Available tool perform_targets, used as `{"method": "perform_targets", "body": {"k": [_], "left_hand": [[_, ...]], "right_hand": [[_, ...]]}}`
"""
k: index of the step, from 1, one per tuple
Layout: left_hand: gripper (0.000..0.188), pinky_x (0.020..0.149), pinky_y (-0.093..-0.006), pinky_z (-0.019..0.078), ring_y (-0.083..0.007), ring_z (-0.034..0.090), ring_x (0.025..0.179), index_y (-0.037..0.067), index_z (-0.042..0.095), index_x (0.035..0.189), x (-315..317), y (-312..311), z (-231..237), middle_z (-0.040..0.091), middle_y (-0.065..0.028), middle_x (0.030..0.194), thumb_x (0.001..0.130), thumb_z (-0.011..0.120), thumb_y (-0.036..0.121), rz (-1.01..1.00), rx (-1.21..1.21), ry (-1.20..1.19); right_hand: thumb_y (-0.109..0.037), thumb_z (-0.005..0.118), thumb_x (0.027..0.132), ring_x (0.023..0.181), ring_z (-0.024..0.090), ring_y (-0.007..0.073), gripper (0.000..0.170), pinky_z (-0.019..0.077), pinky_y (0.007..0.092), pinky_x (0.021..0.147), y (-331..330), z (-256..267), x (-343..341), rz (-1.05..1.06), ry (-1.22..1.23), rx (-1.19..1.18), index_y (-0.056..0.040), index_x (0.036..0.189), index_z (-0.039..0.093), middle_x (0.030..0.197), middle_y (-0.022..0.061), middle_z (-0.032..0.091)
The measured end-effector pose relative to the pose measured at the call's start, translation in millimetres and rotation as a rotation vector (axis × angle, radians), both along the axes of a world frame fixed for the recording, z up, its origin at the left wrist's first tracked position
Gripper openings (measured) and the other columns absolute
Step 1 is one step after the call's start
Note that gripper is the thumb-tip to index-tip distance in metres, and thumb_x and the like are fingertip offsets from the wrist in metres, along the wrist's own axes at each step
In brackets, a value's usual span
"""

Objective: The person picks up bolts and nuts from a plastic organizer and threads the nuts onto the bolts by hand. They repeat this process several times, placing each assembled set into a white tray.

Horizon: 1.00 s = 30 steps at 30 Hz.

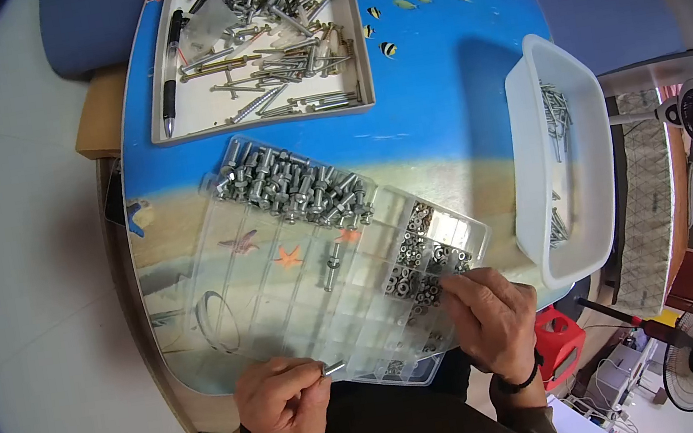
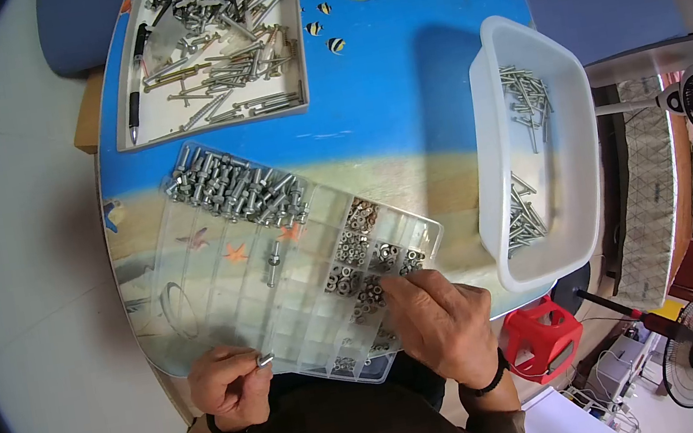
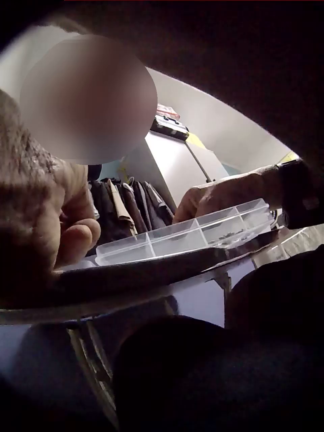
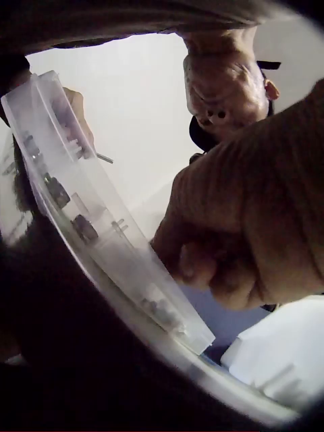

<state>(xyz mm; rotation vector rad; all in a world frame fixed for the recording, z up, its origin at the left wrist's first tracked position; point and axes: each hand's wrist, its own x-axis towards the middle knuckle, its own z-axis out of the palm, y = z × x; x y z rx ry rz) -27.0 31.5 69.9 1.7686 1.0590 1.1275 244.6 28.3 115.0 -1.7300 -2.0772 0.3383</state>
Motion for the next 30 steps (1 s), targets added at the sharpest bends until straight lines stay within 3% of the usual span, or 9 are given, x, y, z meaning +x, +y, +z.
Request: {"method": "perform_targets", "body": {"k": [10, 12, 19, 25, 27, 28, 30], "left_hand": [[0.021, 0.046, -0.0257, 0.0466, -0.0157, 0.063, 0.052, 0.004, 0.065, 0.100, 1.8, 2.2, -0.8, 0.071, -0.0106, 0.074, 0.081, 0.075, 0.001, 0.015, 0.038, -0.069], [0.021, 0.046, -0.0255, 0.0471, -0.0158, 0.063, 0.052, 0.004, 0.066, 0.099, 1.8, 2.4, -0.7, 0.071, -0.0108, 0.075, 0.081, 0.075, 0.001, 0.015, 0.039, -0.064], [0.021, 0.046, -0.0260, 0.0473, -0.0166, 0.064, 0.053, 0.003, 0.066, 0.098, 2.9, 2.4, -2.6, 0.072, -0.0101, 0.075, 0.079, 0.075, -0.001, 0.034, 0.076, -0.067], [0.018, 0.046, -0.0274, 0.0453, -0.0176, 0.062, 0.053, 0.002, 0.065, 0.094, 3.2, -1.4, 0.6, 0.071, -0.0097, 0.075, 0.079, 0.072, -0.003, 0.048, 0.077, -0.015], [0.017, 0.046, -0.0277, 0.0445, -0.0178, 0.061, 0.052, 0.002, 0.065, 0.093, 5.7, -3.1, -2.6, 0.070, -0.0096, 0.074, 0.079, 0.072, -0.004, 0.058, 0.098, -0.009], [0.016, 0.047, -0.0276, 0.0441, -0.0182, 0.061, 0.052, 0.001, 0.065, 0.092, 7.5, -3.9, -5.6, 0.070, -0.0097, 0.074, 0.079, 0.072, -0.004, 0.078, 0.075, -0.069], [0.013, 0.048, -0.0267, 0.0436, -0.0178, 0.061, 0.054, 0.000, 0.066, 0.091, 6.8, -6.2, -2.4, 0.068, -0.0101, 0.073, 0.080, 0.070, -0.004, 0.106, 0.010, -0.118]], "right_hand": [[0.002, 0.075, 0.073, 0.064, 0.067, 0.0225, 0.034, 0.0535, 0.0340, 0.054, 8.4, 8.7, -4.1, 0.018, -0.061, -0.037, -0.0044, 0.106, 0.070, 0.088, 0.0059, 0.065], [0.000, 0.077, 0.076, 0.065, 0.068, 0.0245, 0.023, 0.0543, 0.0346, 0.056, 8.0, 10.8, -8.6, -0.033, -0.118, -0.045, -0.0059, 0.098, 0.071, 0.086, 0.0086, 0.068], [0.001, 0.076, 0.078, 0.064, 0.067, 0.0249, 0.025, 0.0538, 0.0349, 0.055, 8.6, 6.6, -4.2, 0.027, -0.105, -0.015, -0.0059, 0.099, 0.067, 0.088, 0.0103, 0.068], [0.006, 0.070, 0.079, 0.066, 0.069, 0.0232, 0.018, 0.0544, 0.0312, 0.057, -2.0, 4.9, -4.3, -0.053, 0.220, 0.062, -0.0034, 0.093, 0.063, 0.094, 0.0115, 0.070], [0.009, 0.069, 0.081, 0.067, 0.069, 0.0186, 0.015, 0.0541, 0.0282, 0.058, -9.5, 6.0, -0.4, -0.008, 0.604, -0.046, -0.0005, 0.091, 0.063, 0.097, 0.0153, 0.071], [0.009, 0.069, 0.081, 0.067, 0.069, 0.0186, 0.015, 0.0541, 0.0282, 0.058, -16.0, 8.3, -3.8, -0.004, 0.608, -0.032, -0.0005, 0.091, 0.063, 0.097, 0.0153, 0.071], [0.008, 0.069, 0.085, 0.069, 0.068, 0.0151, 0.009, 0.0539, 0.0266, 0.060, -31.5, 12.1, -13.8, -0.211, 1.157, -0.222, 0.0018, 0.090, 0.063, 0.097, 0.0184, 0.070]]}}
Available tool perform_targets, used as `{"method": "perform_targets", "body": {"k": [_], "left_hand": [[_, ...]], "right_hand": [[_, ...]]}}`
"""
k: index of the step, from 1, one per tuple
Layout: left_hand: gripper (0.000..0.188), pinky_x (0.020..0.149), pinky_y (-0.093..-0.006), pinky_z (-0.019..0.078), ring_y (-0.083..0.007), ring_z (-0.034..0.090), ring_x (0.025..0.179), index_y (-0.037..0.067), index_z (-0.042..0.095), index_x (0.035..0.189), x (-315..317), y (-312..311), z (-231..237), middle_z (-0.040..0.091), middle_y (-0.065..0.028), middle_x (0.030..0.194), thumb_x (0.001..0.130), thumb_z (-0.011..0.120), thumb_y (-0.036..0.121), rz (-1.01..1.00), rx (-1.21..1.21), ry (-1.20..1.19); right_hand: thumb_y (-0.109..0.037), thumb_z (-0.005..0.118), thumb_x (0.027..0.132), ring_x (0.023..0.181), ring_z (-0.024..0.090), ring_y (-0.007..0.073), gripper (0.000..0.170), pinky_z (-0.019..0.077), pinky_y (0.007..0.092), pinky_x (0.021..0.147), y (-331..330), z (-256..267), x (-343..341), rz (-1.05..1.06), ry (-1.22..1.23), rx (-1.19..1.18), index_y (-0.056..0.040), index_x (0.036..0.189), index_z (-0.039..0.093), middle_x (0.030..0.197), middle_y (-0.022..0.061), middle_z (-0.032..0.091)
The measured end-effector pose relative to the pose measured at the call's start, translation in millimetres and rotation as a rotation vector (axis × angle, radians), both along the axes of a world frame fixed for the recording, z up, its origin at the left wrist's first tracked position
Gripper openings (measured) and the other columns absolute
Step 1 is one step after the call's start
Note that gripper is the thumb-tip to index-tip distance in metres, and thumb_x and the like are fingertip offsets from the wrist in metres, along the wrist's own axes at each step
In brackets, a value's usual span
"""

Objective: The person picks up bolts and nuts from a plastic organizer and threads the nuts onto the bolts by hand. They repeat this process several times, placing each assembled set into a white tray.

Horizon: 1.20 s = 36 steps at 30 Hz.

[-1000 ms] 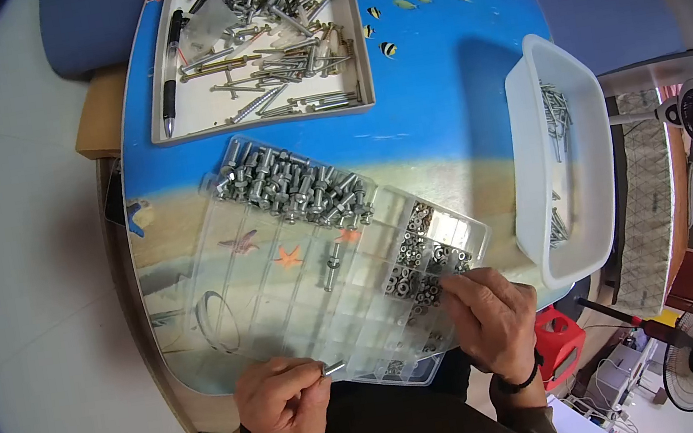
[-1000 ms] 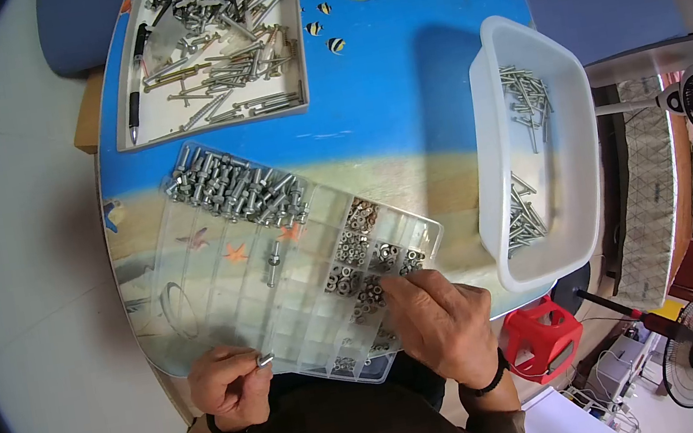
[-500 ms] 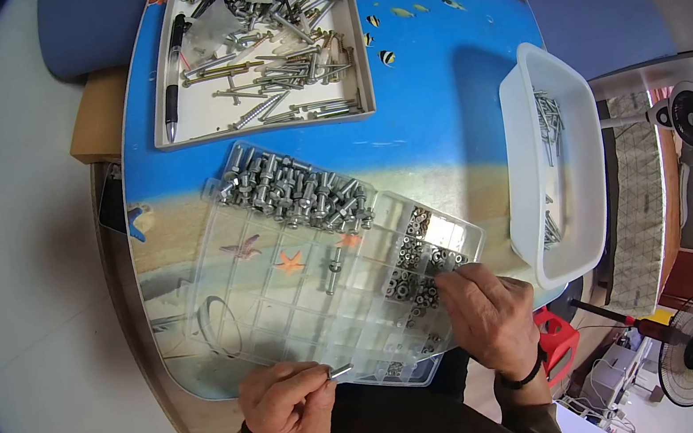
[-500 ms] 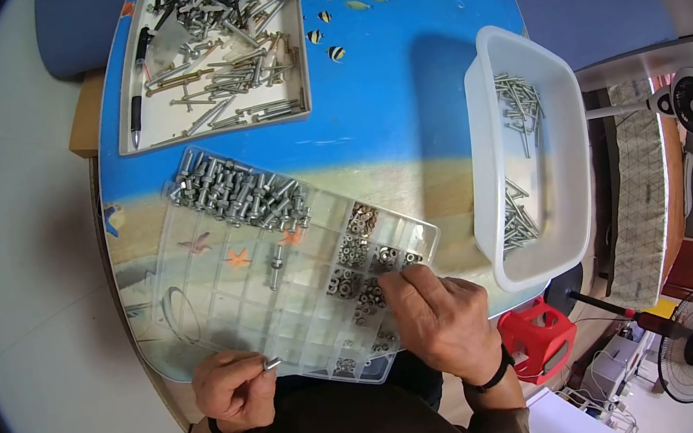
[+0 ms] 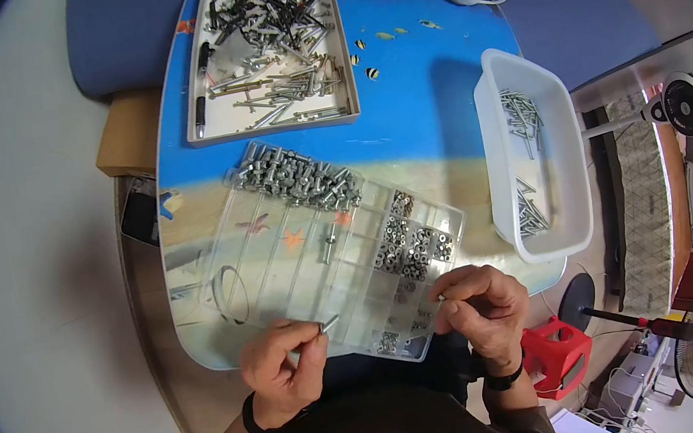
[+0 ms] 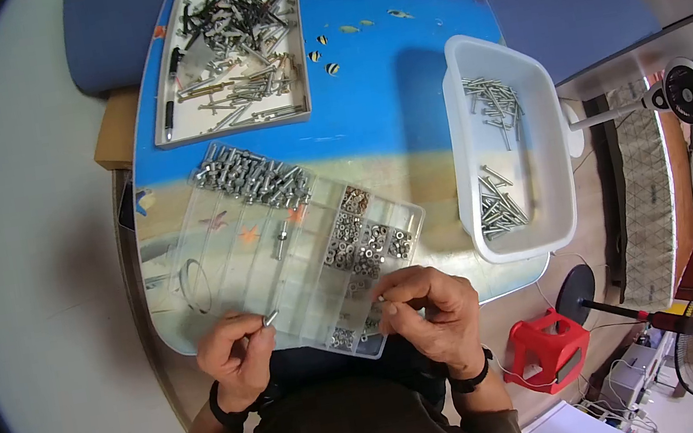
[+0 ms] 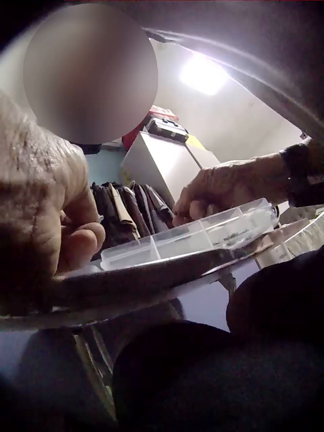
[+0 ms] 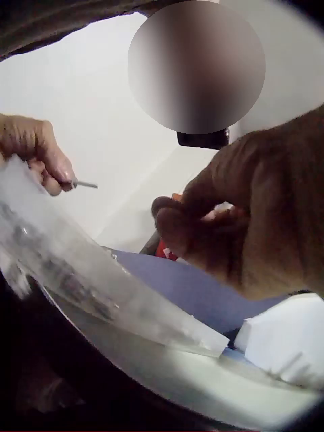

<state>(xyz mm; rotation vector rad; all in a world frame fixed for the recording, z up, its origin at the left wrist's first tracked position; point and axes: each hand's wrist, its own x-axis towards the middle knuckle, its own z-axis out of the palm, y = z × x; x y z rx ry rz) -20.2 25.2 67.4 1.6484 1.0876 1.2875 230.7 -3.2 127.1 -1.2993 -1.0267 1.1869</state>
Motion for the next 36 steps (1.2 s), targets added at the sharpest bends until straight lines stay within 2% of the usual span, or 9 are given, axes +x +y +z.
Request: {"method": "perform_targets", "body": {"k": [4, 9, 17, 19, 23, 25, 26, 28, 36], "left_hand": [[0.011, 0.050, -0.0260, 0.0439, -0.0163, 0.061, 0.056, -0.001, 0.066, 0.091, 5.9, -14.0, 22.9, 0.067, -0.0104, 0.073, 0.082, 0.070, -0.005, -0.037, 0.028, -0.057], [0.007, 0.056, -0.0251, 0.0424, -0.0106, 0.056, 0.061, 0.000, 0.067, 0.091, 18.3, -42.6, 51.8, 0.064, -0.0055, 0.075, 0.085, 0.071, -0.001, -0.270, -0.202, -0.053], [0.005, 0.059, -0.0222, 0.0396, -0.0052, 0.053, 0.066, -0.002, 0.069, 0.091, 33.3, -81.8, 64.4, 0.062, -0.0022, 0.077, 0.089, 0.070, 0.002, -0.338, -0.408, -0.118], [0.006, 0.059, -0.0211, 0.0387, -0.0041, 0.052, 0.066, -0.003, 0.070, 0.092, 34.9, -87.1, 70.2, 0.061, -0.0007, 0.077, 0.090, 0.070, 0.003, -0.358, -0.444, -0.120], [0.006, 0.059, -0.0210, 0.0388, -0.0041, 0.052, 0.066, -0.003, 0.070, 0.092, 38.0, -94.7, 77.7, 0.061, -0.0008, 0.077, 0.090, 0.070, 0.003, -0.385, -0.456, -0.069], [0.006, 0.059, -0.0207, 0.0387, -0.0034, 0.052, 0.066, -0.003, 0.069, 0.092, 40.4, -98.0, 78.2, 0.060, 0.0001, 0.077, 0.091, 0.070, 0.003, -0.379, -0.456, -0.080], [0.006, 0.059, -0.0207, 0.0387, -0.0034, 0.052, 0.066, -0.003, 0.069, 0.092, 41.2, -99.1, 77.5, 0.060, 0.0001, 0.077, 0.091, 0.070, 0.003, -0.383, -0.455, -0.076], [0.005, 0.058, -0.0200, 0.0387, -0.0023, 0.052, 0.065, -0.002, 0.069, 0.091, 41.5, -100.8, 75.1, 0.060, 0.0012, 0.077, 0.091, 0.070, 0.002, -0.383, -0.491, -0.117], [0.004, 0.058, -0.0189, 0.0392, -0.0013, 0.052, 0.066, -0.001, 0.069, 0.090, 43.1, -100.9, 74.2, 0.061, 0.0023, 0.078, 0.091, 0.070, 0.002, -0.370, -0.523, -0.087]], "right_hand": [[0.005, 0.068, 0.089, 0.070, 0.066, 0.0133, 0.004, 0.0534, 0.0257, 0.064, -26.3, -3.6, -7.1, 0.035, 0.103, 0.056, 0.0026, 0.090, 0.065, 0.098, 0.0187, 0.068], [0.005, 0.068, 0.088, 0.071, 0.064, 0.0118, 0.006, 0.0518, 0.0245, 0.065, -51.1, -3.5, -9.7, 0.047, 0.162, 0.092, 0.0038, 0.093, 0.066, 0.096, 0.0147, 0.066], [0.003, 0.072, 0.086, 0.072, 0.061, 0.0100, 0.012, 0.0489, 0.0213, 0.066, -84.8, -7.7, -4.3, 0.100, 0.142, 0.172, 0.0050, 0.097, 0.067, 0.096, 0.0098, 0.064], [0.005, 0.073, 0.084, 0.076, 0.062, 0.0096, 0.011, 0.0482, 0.0213, 0.066, -93.0, -4.9, -9.2, 0.010, 0.317, 0.078, 0.0041, 0.095, 0.069, 0.096, 0.0086, 0.064], [0.005, 0.074, 0.083, 0.076, 0.063, 0.0093, 0.010, 0.0491, 0.0215, 0.065, -98.0, -5.6, 0.5, 0.084, 0.274, 0.145, 0.0031, 0.092, 0.070, 0.094, 0.0084, 0.066], [0.004, 0.074, 0.084, 0.073, 0.064, 0.0101, 0.008, 0.0512, 0.0222, 0.064, -97.7, -8.1, 6.6, 0.205, 0.015, 0.283, 0.0028, 0.091, 0.069, 0.092, 0.0096, 0.067], [0.004, 0.074, 0.084, 0.073, 0.064, 0.0101, 0.008, 0.0512, 0.0222, 0.064, -97.9, -7.4, 7.6, 0.200, 0.017, 0.285, 0.0028, 0.091, 0.069, 0.092, 0.0096, 0.067], [0.001, 0.079, 0.080, 0.068, 0.066, 0.0153, 0.011, 0.0533, 0.0251, 0.060, -98.0, -6.2, 7.1, 0.202, -0.033, 0.311, 0.0032, 0.083, 0.069, 0.089, 0.0178, 0.070], [0.000, 0.082, 0.078, 0.076, 0.072, 0.0222, 0.013, 0.0573, 0.0309, 0.067, -99.8, -12.8, 5.3, 0.216, 0.094, 0.265, 0.0029, 0.083, 0.070, 0.084, 0.0183, 0.072]]}}
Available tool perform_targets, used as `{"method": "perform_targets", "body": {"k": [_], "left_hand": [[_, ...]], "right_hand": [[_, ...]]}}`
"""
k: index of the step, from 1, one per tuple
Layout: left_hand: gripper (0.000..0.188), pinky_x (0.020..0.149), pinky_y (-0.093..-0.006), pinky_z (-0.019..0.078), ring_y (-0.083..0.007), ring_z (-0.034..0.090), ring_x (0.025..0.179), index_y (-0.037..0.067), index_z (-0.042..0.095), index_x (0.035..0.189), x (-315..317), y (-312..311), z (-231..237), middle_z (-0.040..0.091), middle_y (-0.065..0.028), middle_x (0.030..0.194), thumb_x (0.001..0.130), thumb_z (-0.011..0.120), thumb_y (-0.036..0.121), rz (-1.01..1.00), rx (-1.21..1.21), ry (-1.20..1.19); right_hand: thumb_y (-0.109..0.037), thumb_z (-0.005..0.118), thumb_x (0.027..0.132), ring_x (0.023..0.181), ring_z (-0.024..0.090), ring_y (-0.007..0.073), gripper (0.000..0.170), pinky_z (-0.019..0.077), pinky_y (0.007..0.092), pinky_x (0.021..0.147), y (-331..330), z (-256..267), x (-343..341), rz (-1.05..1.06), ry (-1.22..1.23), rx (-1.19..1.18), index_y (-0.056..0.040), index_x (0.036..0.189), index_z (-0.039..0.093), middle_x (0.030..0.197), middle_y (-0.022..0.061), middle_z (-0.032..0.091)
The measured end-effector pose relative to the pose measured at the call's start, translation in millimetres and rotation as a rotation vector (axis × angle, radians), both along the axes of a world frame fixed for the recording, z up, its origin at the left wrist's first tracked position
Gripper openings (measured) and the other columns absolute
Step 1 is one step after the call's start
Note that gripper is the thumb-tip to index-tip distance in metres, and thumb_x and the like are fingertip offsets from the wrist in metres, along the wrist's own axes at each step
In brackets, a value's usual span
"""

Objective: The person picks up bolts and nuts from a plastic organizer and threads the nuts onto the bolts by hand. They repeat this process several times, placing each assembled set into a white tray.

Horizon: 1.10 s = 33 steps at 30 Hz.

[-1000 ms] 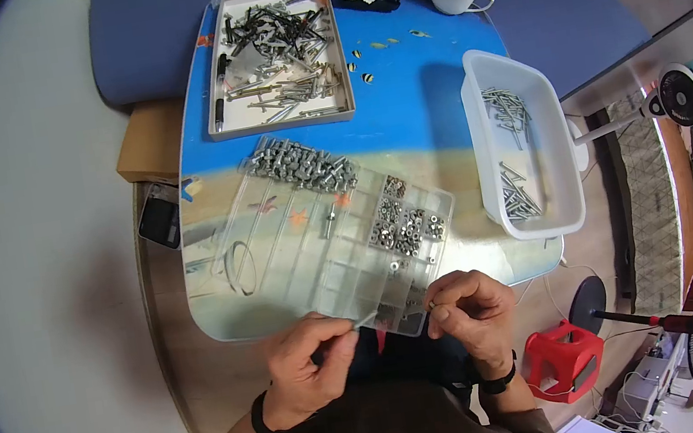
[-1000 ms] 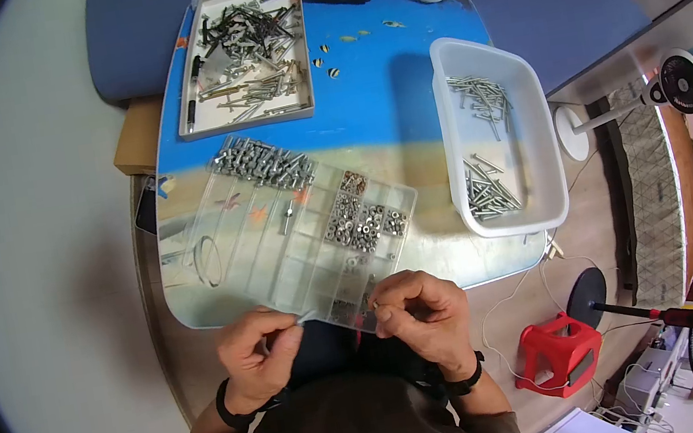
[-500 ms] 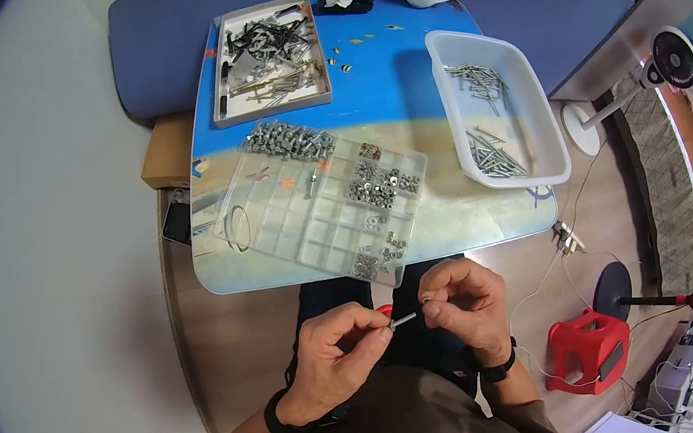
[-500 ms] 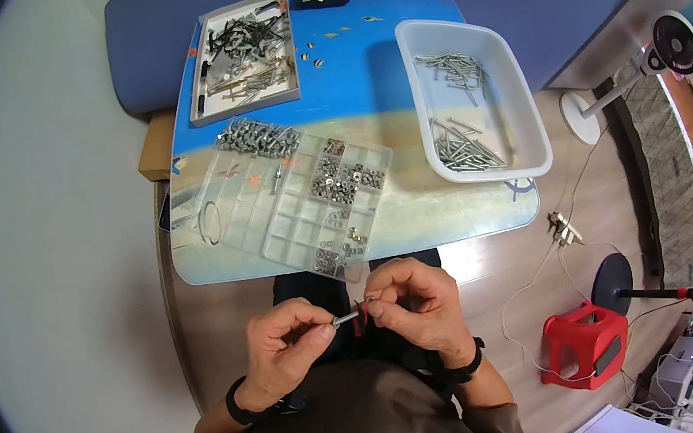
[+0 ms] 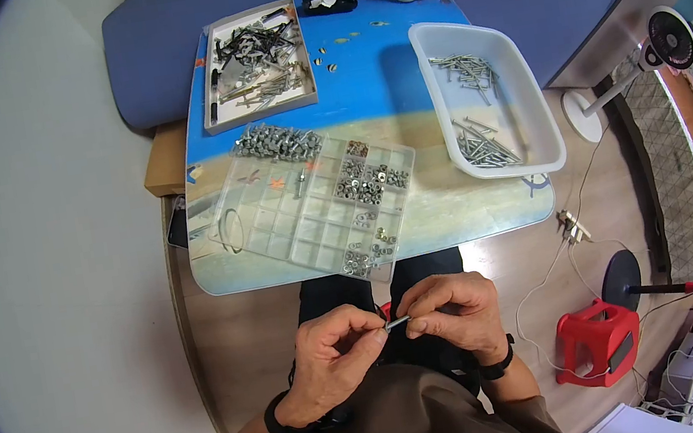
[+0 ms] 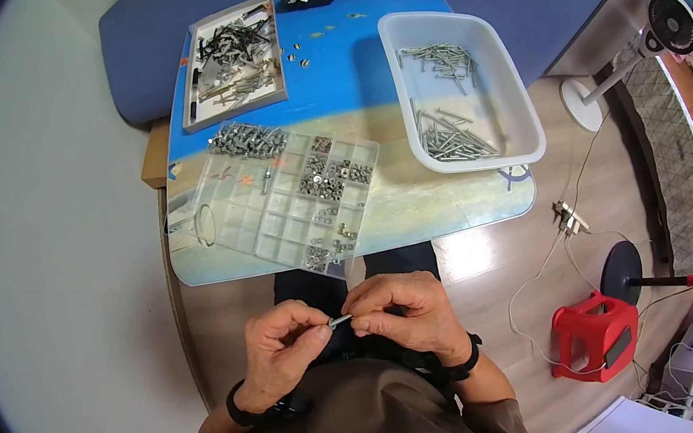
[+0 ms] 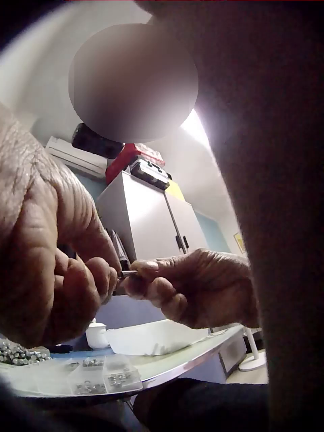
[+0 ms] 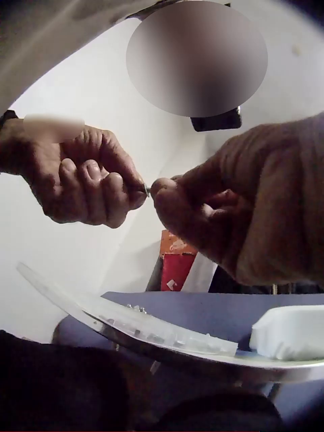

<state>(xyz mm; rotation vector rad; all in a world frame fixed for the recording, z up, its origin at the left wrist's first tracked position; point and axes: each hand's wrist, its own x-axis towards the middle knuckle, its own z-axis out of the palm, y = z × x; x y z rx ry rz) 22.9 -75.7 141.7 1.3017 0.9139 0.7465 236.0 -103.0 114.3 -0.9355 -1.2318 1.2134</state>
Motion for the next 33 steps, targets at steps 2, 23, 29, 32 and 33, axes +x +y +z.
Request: {"method": "perform_targets", "body": {"k": [2, 23, 29, 32, 33], "left_hand": [[0.004, 0.058, -0.0189, 0.0394, -0.0012, 0.052, 0.066, -0.001, 0.069, 0.090, 0.0, 1.7, -0.8, 0.061, 0.0022, 0.078, 0.091, 0.070, 0.002, -0.005, -0.002, 0.007], [0.010, 0.057, -0.0188, 0.0424, -0.0013, 0.054, 0.064, -0.001, 0.068, 0.097, -15.1, 14.3, -5.2, 0.062, 0.0025, 0.074, 0.093, 0.071, 0.007, -0.066, -0.310, -0.062], [0.014, 0.056, -0.0186, 0.0418, -0.0018, 0.053, 0.062, -0.001, 0.068, 0.099, -18.3, 17.2, -5.7, 0.062, 0.0018, 0.073, 0.094, 0.071, 0.011, -0.095, -0.342, -0.098], [0.014, 0.055, -0.0184, 0.0409, -0.0019, 0.053, 0.061, -0.001, 0.068, 0.098, -18.6, 17.2, -8.6, 0.062, 0.0016, 0.073, 0.094, 0.070, 0.012, -0.105, -0.376, -0.150], [0.014, 0.052, -0.0191, 0.0389, -0.0031, 0.051, 0.059, -0.002, 0.067, 0.098, -18.6, 17.1, -10.3, 0.061, 0.0002, 0.073, 0.095, 0.069, 0.011, -0.121, -0.391, -0.173]], "right_hand": [[-0.001, 0.083, 0.077, 0.075, 0.072, 0.0231, 0.015, 0.0574, 0.0316, 0.068, 0.7, -1.3, -1.5, -0.013, 0.007, -0.012, 0.0030, 0.083, 0.070, 0.081, 0.0171, 0.072], [-0.013, 0.081, 0.081, 0.071, 0.070, 0.0222, 0.018, 0.0526, 0.0291, 0.056, 7.6, -0.1, -12.3, -0.200, -0.516, 0.380, -0.0037, 0.093, 0.074, 0.089, 0.0108, 0.071], [-0.026, 0.079, 0.085, 0.065, 0.068, 0.0227, 0.023, 0.0516, 0.0312, 0.052, 6.3, 14.2, -17.6, -0.266, -0.807, 0.494, -0.0059, 0.091, 0.071, 0.080, 0.0082, 0.069], [-0.015, 0.080, 0.082, 0.071, 0.070, 0.0222, 0.022, 0.0518, 0.0314, 0.053, 1.7, 13.7, -15.7, -0.204, -0.841, 0.478, -0.0046, 0.100, 0.072, 0.086, 0.0098, 0.069], [-0.014, 0.079, 0.084, 0.070, 0.070, 0.0218, 0.020, 0.0518, 0.0310, 0.054, 1.8, 11.4, -16.9, -0.178, -0.726, 0.430, -0.0039, 0.099, 0.071, 0.085, 0.0101, 0.069]]}}
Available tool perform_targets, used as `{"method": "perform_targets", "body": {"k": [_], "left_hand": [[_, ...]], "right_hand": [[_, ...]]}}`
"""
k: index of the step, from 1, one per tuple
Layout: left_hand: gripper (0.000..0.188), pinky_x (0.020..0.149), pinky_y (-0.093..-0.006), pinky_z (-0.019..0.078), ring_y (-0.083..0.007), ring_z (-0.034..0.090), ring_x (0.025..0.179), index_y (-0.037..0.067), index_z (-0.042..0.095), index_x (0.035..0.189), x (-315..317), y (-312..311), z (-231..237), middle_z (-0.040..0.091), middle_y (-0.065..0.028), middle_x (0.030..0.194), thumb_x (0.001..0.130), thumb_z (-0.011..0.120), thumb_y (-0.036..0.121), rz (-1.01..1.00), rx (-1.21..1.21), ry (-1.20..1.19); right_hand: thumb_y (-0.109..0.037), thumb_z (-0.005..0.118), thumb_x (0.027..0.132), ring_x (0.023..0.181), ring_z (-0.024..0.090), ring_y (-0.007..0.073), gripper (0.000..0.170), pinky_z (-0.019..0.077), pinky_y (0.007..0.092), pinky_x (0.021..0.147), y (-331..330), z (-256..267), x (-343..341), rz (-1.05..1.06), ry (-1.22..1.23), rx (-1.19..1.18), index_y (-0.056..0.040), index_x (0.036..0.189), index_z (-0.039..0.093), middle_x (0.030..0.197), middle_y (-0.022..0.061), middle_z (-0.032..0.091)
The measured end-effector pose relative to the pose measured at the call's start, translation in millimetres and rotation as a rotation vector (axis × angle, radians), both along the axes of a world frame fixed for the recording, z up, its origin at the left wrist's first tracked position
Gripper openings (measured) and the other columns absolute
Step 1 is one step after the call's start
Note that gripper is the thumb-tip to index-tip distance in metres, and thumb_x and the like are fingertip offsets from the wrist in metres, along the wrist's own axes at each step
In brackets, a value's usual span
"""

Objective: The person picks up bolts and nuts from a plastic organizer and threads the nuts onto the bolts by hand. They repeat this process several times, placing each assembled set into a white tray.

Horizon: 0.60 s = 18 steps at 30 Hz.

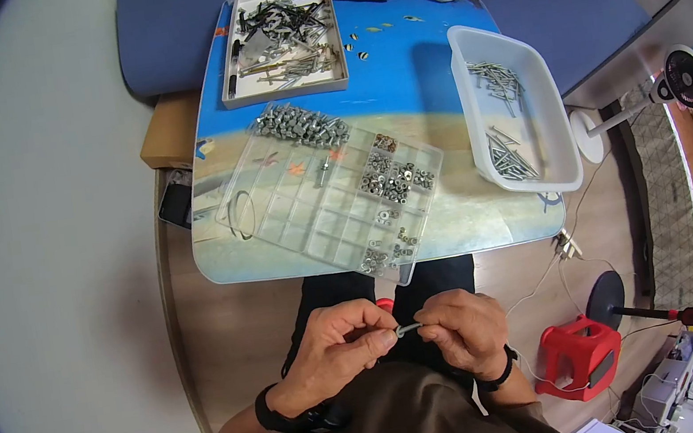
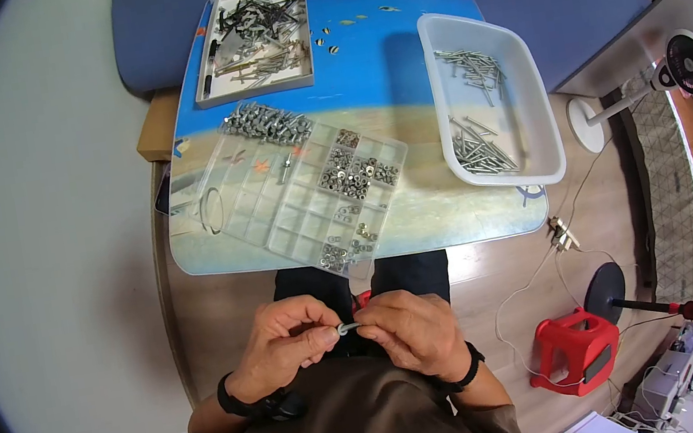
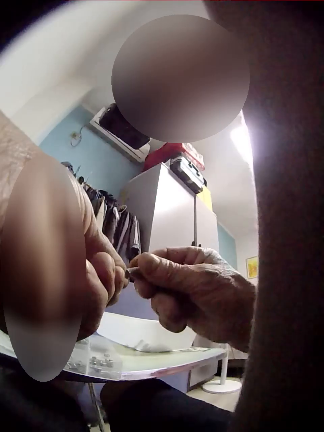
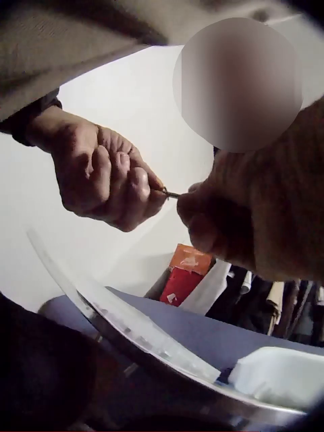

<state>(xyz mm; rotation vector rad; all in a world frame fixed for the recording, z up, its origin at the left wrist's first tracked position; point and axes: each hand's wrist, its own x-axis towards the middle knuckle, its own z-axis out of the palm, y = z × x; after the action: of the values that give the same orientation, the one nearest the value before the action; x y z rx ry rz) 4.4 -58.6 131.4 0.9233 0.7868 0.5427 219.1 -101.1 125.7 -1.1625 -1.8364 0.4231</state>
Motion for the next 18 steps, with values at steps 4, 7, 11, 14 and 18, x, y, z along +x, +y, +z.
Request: {"method": "perform_targets", "body": {"k": [4, 7, 11, 14, 18], "left_hand": [[0.013, 0.048, -0.0203, 0.0359, -0.0043, 0.047, 0.056, -0.002, 0.065, 0.099, -1.4, 0.9, -4.0, 0.059, -0.0015, 0.073, 0.095, 0.069, 0.010, -0.029, -0.176, -0.160], [0.013, 0.048, -0.0208, 0.0351, -0.0043, 0.046, 0.056, -0.002, 0.064, 0.100, -3.0, -0.4, -7.3, 0.059, -0.0020, 0.075, 0.095, 0.069, 0.009, -0.011, -0.218, -0.155], [0.010, 0.049, -0.0205, 0.0365, -0.0046, 0.048, 0.057, 0.000, 0.065, 0.097, -2.2, -3.3, -9.2, 0.060, -0.0009, 0.076, 0.095, 0.068, 0.009, 0.011, -0.136, -0.114], [0.009, 0.051, -0.0211, 0.0391, -0.0045, 0.051, 0.060, 0.000, 0.065, 0.093, -0.4, -6.6, -9.6, 0.061, 0.0004, 0.077, 0.095, 0.068, 0.008, 0.025, 0.169, 0.029], [0.006, 0.054, -0.0241, 0.0437, -0.0108, 0.056, 0.060, 0.001, 0.064, 0.089, 5.2, -6.9, -9.1, 0.063, -0.0045, 0.074, 0.090, 0.069, 0.003, 0.147, 0.648, 0.082]], "right_hand": [[-0.012, 0.076, 0.087, 0.069, 0.069, 0.0217, 0.015, 0.0516, 0.0305, 0.054, -3.4, -13.3, -11.0, 0.067, 0.386, -0.120, -0.0024, 0.097, 0.070, 0.082, 0.0110, 0.069], [-0.013, 0.076, 0.088, 0.067, 0.069, 0.0231, 0.015, 0.0504, 0.0309, 0.053, -1.5, -16.3, -10.3, 0.027, 0.263, -0.070, -0.0027, 0.097, 0.069, 0.081, 0.0115, 0.069], [-0.013, 0.075, 0.089, 0.064, 0.067, 0.0243, 0.015, 0.0493, 0.0311, 0.052, 3.1, -17.3, -8.7, 0.028, 0.150, -0.016, -0.0037, 0.098, 0.067, 0.081, 0.0112, 0.069], [-0.013, 0.073, 0.090, 0.061, 0.065, 0.0242, 0.013, 0.0475, 0.0311, 0.050, 6.4, -15.9, -8.8, 0.053, 0.100, 0.003, -0.0045, 0.095, 0.064, 0.079, 0.0099, 0.067], [-0.015, 0.071, 0.092, 0.058, 0.063, 0.0243, 0.015, 0.0462, 0.0320, 0.050, 7.8, -16.0, -11.0, 0.067, 0.172, -0.028, -0.0051, 0.090, 0.060, 0.076, 0.0086, 0.064]]}}
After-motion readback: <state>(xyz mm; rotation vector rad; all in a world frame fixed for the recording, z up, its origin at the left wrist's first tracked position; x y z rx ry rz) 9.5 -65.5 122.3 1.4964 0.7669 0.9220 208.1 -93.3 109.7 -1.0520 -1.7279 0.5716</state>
